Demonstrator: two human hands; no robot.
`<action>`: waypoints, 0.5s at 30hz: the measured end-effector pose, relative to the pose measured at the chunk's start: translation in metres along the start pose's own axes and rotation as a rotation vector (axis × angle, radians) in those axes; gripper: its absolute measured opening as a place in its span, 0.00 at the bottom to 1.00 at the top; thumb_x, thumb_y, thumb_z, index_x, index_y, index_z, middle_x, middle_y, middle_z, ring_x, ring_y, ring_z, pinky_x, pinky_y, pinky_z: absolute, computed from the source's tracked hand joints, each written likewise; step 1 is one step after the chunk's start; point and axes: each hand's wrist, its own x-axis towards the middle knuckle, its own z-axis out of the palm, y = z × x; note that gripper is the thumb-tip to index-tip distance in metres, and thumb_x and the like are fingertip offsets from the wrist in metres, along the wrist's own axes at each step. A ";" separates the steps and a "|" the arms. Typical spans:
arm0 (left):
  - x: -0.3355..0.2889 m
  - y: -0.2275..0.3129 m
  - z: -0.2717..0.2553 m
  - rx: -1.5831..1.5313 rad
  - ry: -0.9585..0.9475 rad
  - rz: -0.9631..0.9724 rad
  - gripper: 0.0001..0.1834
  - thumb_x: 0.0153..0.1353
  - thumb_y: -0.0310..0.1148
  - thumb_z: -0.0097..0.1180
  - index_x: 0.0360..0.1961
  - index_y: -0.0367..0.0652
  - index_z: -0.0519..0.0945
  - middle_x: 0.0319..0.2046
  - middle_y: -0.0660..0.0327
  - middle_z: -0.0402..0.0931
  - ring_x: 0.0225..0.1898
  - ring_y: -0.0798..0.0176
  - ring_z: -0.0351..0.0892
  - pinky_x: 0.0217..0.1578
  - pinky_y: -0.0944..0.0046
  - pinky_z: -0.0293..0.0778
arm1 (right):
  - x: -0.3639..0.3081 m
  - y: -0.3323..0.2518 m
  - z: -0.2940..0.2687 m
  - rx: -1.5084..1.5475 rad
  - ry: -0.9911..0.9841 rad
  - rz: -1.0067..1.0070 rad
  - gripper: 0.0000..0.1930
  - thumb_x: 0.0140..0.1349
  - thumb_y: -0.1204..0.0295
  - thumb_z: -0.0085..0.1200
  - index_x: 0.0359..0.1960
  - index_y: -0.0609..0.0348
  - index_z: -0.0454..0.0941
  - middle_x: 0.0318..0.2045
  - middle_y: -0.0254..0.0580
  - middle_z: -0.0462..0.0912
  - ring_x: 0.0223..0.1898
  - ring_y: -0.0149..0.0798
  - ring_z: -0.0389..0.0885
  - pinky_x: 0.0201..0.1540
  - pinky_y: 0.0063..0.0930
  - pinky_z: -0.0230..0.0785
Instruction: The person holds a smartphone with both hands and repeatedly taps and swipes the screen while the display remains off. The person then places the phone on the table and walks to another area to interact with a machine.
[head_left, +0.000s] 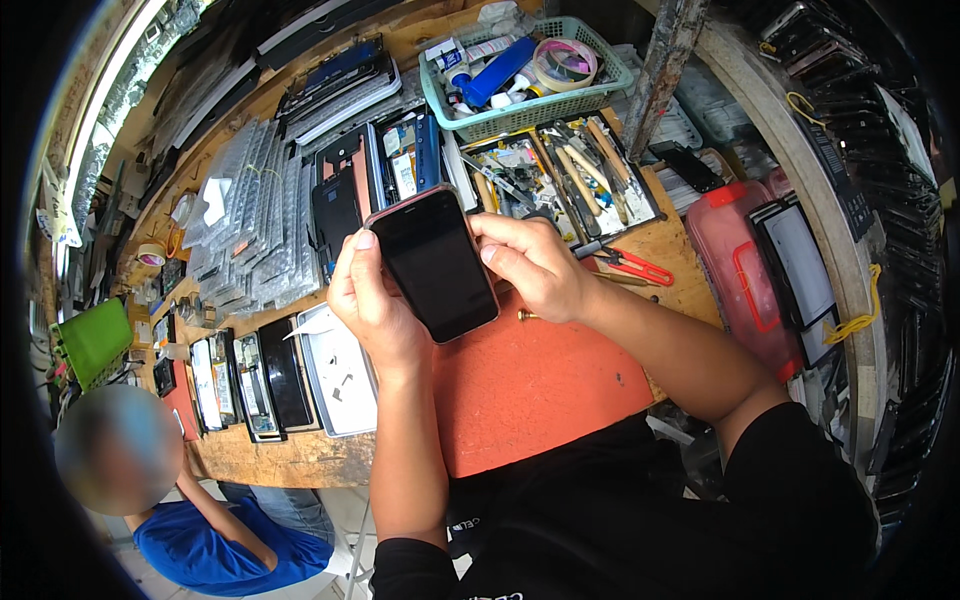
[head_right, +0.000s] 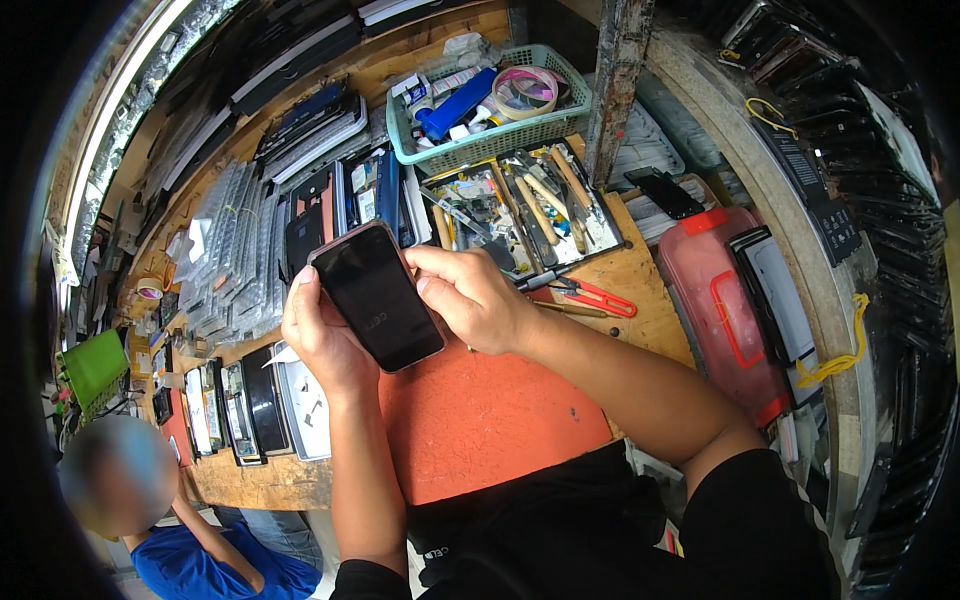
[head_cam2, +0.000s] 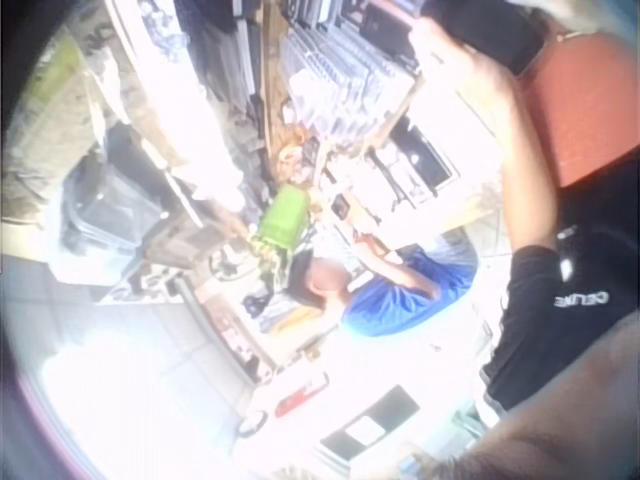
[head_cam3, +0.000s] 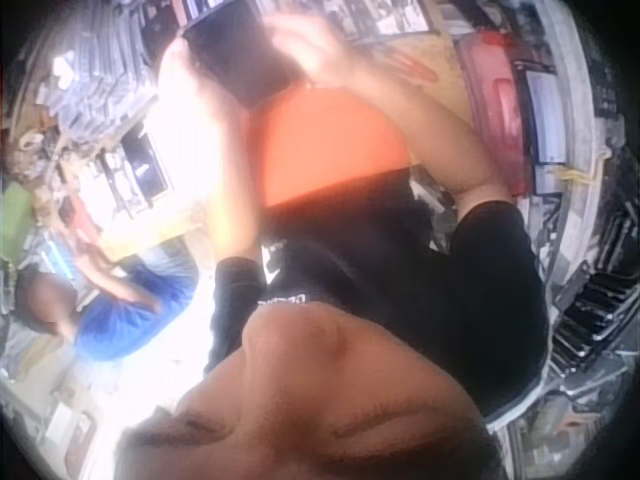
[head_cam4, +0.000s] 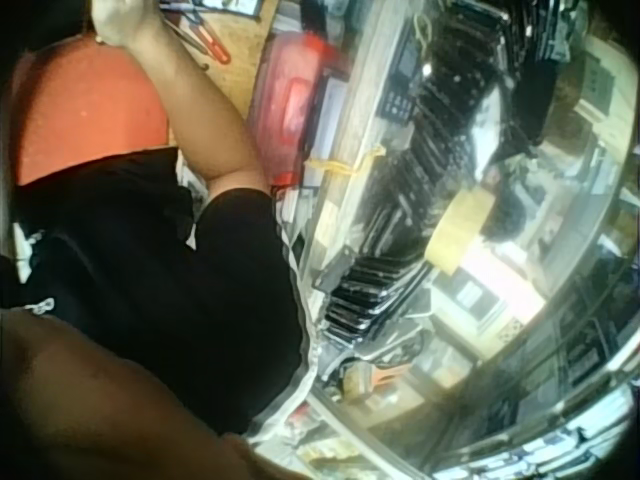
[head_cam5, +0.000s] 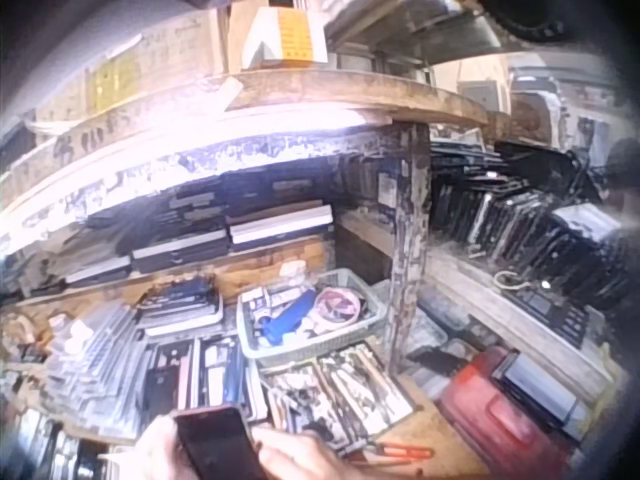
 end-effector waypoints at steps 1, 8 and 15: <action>0.000 0.000 0.000 0.002 -0.001 0.003 0.15 0.76 0.34 0.50 0.38 0.34 0.82 0.33 0.64 0.81 0.34 0.74 0.77 0.40 0.72 0.74 | 0.000 -0.001 0.000 0.001 0.000 0.006 0.14 0.68 0.72 0.43 0.47 0.66 0.80 0.28 0.49 0.83 0.30 0.39 0.83 0.37 0.34 0.74; 0.001 0.000 -0.001 0.000 -0.011 0.008 0.14 0.76 0.34 0.50 0.39 0.33 0.83 0.33 0.63 0.82 0.34 0.73 0.78 0.39 0.72 0.74 | 0.000 0.000 0.000 0.012 -0.002 -0.004 0.14 0.68 0.72 0.43 0.47 0.66 0.79 0.29 0.50 0.83 0.30 0.39 0.83 0.37 0.34 0.74; 0.001 0.000 -0.001 -0.001 -0.010 0.003 0.14 0.76 0.33 0.51 0.40 0.33 0.83 0.34 0.63 0.82 0.34 0.74 0.78 0.39 0.72 0.74 | 0.000 0.002 -0.001 0.023 -0.046 -0.001 0.18 0.70 0.73 0.41 0.53 0.70 0.78 0.31 0.36 0.82 0.33 0.24 0.75 0.37 0.22 0.69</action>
